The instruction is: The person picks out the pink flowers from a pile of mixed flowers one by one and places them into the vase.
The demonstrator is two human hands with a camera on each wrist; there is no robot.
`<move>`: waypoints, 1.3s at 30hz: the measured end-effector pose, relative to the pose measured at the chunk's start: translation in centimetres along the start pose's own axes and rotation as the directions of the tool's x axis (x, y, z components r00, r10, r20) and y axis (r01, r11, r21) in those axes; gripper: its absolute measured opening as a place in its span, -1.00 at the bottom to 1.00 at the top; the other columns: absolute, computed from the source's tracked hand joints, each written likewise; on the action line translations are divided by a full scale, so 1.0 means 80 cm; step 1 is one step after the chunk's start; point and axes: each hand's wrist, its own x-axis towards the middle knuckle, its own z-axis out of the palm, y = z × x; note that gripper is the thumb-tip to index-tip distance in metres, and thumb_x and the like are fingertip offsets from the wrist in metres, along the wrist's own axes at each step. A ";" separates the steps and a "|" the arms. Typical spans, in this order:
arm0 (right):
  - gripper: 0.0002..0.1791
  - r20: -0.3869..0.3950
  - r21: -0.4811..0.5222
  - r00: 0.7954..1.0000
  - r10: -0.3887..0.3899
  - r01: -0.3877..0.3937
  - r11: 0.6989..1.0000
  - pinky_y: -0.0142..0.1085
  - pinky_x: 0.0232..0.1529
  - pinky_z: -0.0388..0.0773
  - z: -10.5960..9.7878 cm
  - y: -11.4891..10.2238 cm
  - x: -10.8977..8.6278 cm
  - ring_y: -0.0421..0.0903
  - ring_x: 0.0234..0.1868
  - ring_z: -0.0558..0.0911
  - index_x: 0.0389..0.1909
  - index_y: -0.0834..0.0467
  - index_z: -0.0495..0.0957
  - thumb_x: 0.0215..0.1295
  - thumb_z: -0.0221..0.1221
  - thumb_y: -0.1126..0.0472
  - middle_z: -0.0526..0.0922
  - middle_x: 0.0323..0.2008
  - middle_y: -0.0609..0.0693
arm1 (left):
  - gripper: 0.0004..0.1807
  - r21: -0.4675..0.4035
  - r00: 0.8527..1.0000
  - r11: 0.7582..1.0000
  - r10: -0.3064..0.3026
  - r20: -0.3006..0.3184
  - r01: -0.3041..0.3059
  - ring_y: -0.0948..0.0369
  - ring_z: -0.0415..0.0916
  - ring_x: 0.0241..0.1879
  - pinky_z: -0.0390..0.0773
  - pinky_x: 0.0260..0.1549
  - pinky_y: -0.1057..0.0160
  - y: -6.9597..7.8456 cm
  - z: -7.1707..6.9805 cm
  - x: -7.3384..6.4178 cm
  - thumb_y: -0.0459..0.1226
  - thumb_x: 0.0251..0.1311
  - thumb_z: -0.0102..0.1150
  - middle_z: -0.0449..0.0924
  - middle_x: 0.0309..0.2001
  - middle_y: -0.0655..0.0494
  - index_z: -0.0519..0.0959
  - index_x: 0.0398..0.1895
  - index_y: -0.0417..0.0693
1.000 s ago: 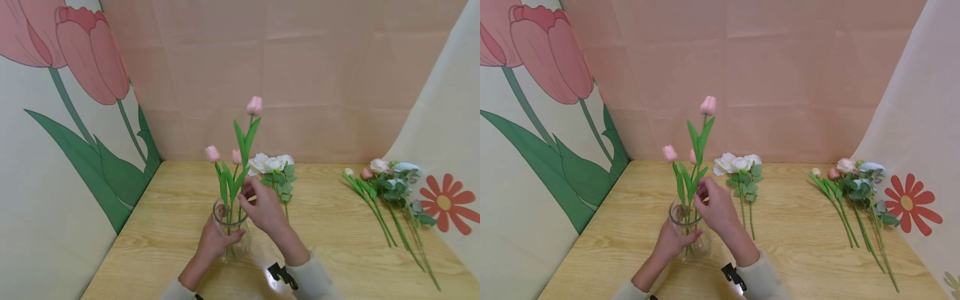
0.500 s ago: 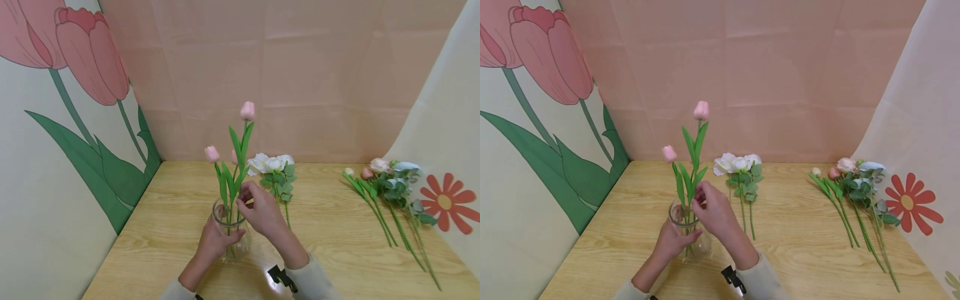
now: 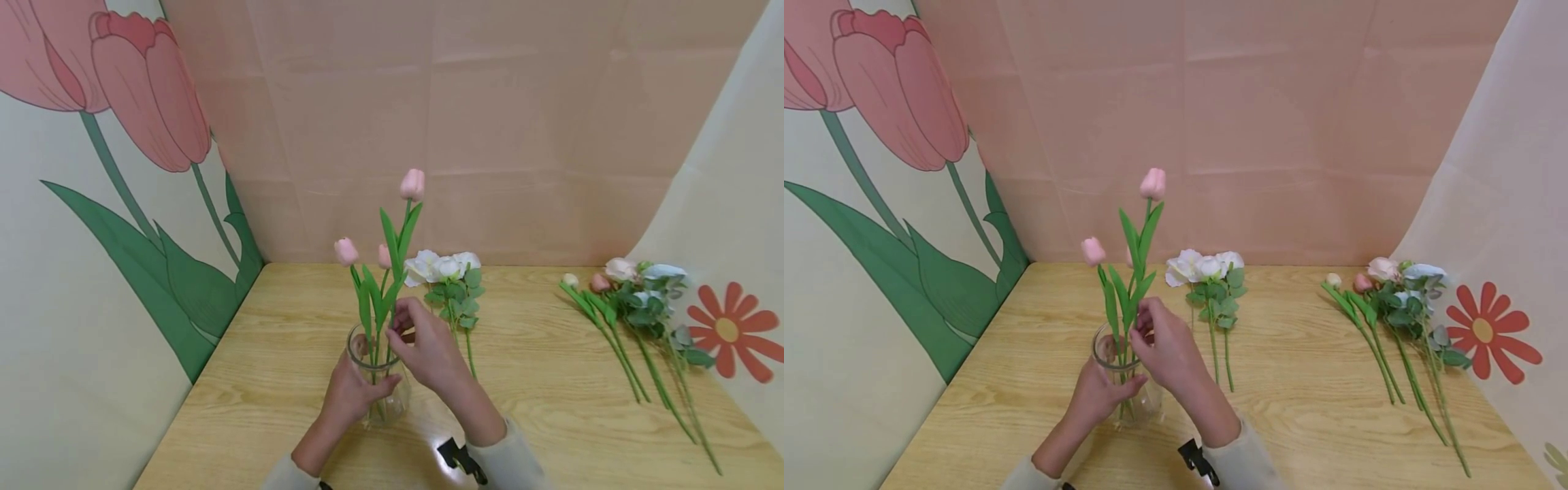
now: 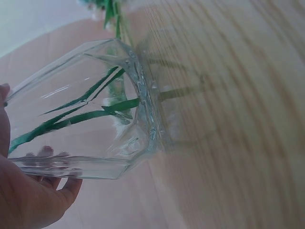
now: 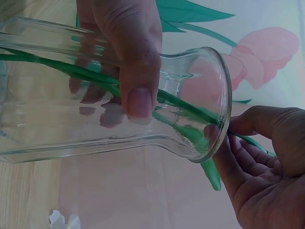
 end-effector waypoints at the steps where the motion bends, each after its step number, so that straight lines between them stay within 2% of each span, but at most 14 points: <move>1: -0.68 0.001 0.002 1.000 0.003 -0.003 1.000 -0.38 -0.23 0.67 0.000 0.000 0.000 -0.16 -0.24 0.66 -0.03 0.15 0.48 0.25 0.32 0.38 0.61 -0.30 -0.10 | 0.00 -0.003 1.000 1.000 -0.004 0.001 0.004 -0.02 0.45 0.27 0.47 0.23 -0.15 0.001 0.000 0.000 -0.04 -0.08 0.60 0.45 0.33 0.00 0.26 0.45 0.06; 8: -0.68 0.007 0.032 1.000 -0.003 0.002 0.999 -0.38 -0.20 0.68 -0.001 0.000 -0.004 -0.16 -0.24 0.66 -0.04 0.16 0.48 0.23 0.31 0.42 0.60 -0.30 -0.08 | 0.00 -0.027 1.000 0.999 -0.020 0.000 0.020 -0.02 0.44 0.27 0.45 0.25 -0.16 0.001 0.000 0.000 -0.04 -0.09 0.61 0.46 0.31 0.01 0.26 0.44 0.08; 20: -0.69 0.002 0.009 1.000 0.002 -0.002 1.000 -0.32 -0.17 0.71 0.002 0.001 -0.007 -0.15 -0.22 0.66 -0.05 0.18 0.50 0.24 0.33 0.41 0.60 -0.29 -0.08 | -0.01 -0.026 0.999 0.999 -0.033 0.002 0.033 -0.03 0.46 0.26 0.46 0.23 -0.16 0.000 0.000 0.000 -0.01 -0.10 0.61 0.48 0.29 -0.02 0.28 0.42 0.07; 27: -0.83 -0.008 -0.041 0.997 -0.070 0.070 0.997 -0.40 -0.21 0.68 0.001 0.001 -0.008 -0.17 -0.23 0.66 -0.15 0.17 0.59 0.28 0.34 0.34 0.65 -0.29 -0.07 | 0.00 -0.042 0.999 0.998 -0.053 0.013 0.053 -0.03 0.46 0.25 0.47 0.22 -0.19 0.000 -0.001 0.000 0.02 -0.09 0.60 0.47 0.30 0.01 0.27 0.44 0.12; 32: -0.91 -0.017 -0.073 0.995 -0.103 0.101 0.992 -0.43 -0.23 0.68 0.001 0.000 -0.008 -0.19 -0.26 0.65 -0.22 0.20 0.64 0.33 0.32 0.28 0.64 -0.32 -0.08 | -0.01 -0.051 0.999 0.998 -0.039 0.015 0.039 -0.04 0.46 0.25 0.47 0.20 -0.21 -0.002 -0.001 0.000 0.02 -0.09 0.59 0.47 0.30 0.01 0.28 0.43 0.12; 39: -0.95 -0.053 -0.130 0.988 -0.142 0.134 0.982 -0.42 -0.27 0.68 0.002 -0.002 -0.010 -0.17 -0.30 0.68 -0.27 0.20 0.69 0.34 0.31 0.28 0.66 -0.31 -0.05 | -0.01 -0.059 1.000 0.998 -0.012 0.010 0.013 -0.02 0.46 0.25 0.47 0.21 -0.20 -0.003 -0.001 0.001 0.02 -0.09 0.59 0.48 0.30 0.03 0.28 0.43 0.12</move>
